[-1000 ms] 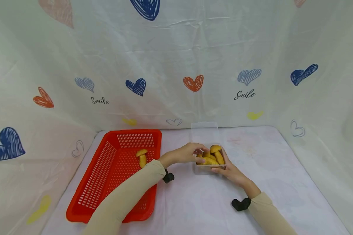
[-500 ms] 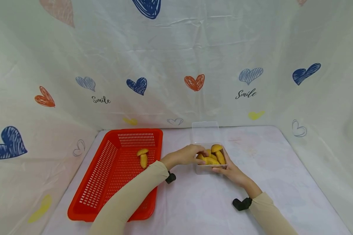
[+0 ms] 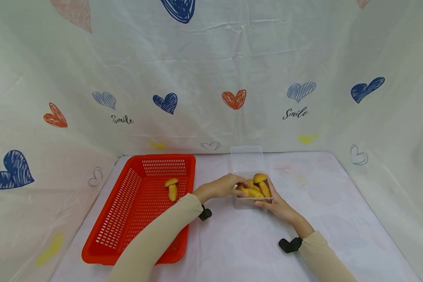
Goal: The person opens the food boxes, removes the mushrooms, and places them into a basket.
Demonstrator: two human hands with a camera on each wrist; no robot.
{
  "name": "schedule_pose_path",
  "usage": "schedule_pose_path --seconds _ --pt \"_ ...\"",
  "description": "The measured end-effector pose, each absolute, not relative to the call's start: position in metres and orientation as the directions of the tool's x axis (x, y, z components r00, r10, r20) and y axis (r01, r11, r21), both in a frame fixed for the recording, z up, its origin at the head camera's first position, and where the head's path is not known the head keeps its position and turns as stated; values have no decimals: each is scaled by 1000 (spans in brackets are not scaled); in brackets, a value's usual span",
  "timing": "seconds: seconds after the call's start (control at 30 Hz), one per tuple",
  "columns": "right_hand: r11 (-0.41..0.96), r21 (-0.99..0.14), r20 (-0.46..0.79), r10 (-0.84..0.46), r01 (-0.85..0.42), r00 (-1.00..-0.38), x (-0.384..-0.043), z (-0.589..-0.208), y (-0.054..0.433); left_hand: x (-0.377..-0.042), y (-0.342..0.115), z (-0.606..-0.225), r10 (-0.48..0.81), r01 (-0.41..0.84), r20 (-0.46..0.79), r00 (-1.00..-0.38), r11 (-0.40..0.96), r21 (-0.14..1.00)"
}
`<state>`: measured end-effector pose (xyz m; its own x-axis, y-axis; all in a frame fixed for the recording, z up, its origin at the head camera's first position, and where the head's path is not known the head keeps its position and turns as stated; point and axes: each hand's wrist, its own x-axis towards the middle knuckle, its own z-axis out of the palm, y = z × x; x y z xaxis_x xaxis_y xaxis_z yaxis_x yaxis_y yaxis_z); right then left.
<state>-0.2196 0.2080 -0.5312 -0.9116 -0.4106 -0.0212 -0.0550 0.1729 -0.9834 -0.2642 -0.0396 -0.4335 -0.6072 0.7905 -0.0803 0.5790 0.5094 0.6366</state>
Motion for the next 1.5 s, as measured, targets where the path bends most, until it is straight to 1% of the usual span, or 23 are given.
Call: schedule_pose_path --seconds 0.3,0.5,0.9,1.3,1.5 --pt "196 -980 -38 -406 -46 -913 -221 -532 209 -268 -43 -425 791 573 -6 -612 449 686" --pt "196 -979 -35 -402 -49 -915 -221 -531 209 -266 -54 -410 769 565 52 -637 420 710" --pt "210 -975 -14 -390 -74 -921 -220 -531 207 -265 -88 -384 715 536 120 -689 391 748" --pt "239 -970 -48 -384 -49 -922 -218 -529 207 -257 -138 -364 579 417 68 -813 497 761" --pt "245 -969 -61 -377 -36 -924 -218 -528 207 -253 -166 -358 522 356 48 -852 509 784"
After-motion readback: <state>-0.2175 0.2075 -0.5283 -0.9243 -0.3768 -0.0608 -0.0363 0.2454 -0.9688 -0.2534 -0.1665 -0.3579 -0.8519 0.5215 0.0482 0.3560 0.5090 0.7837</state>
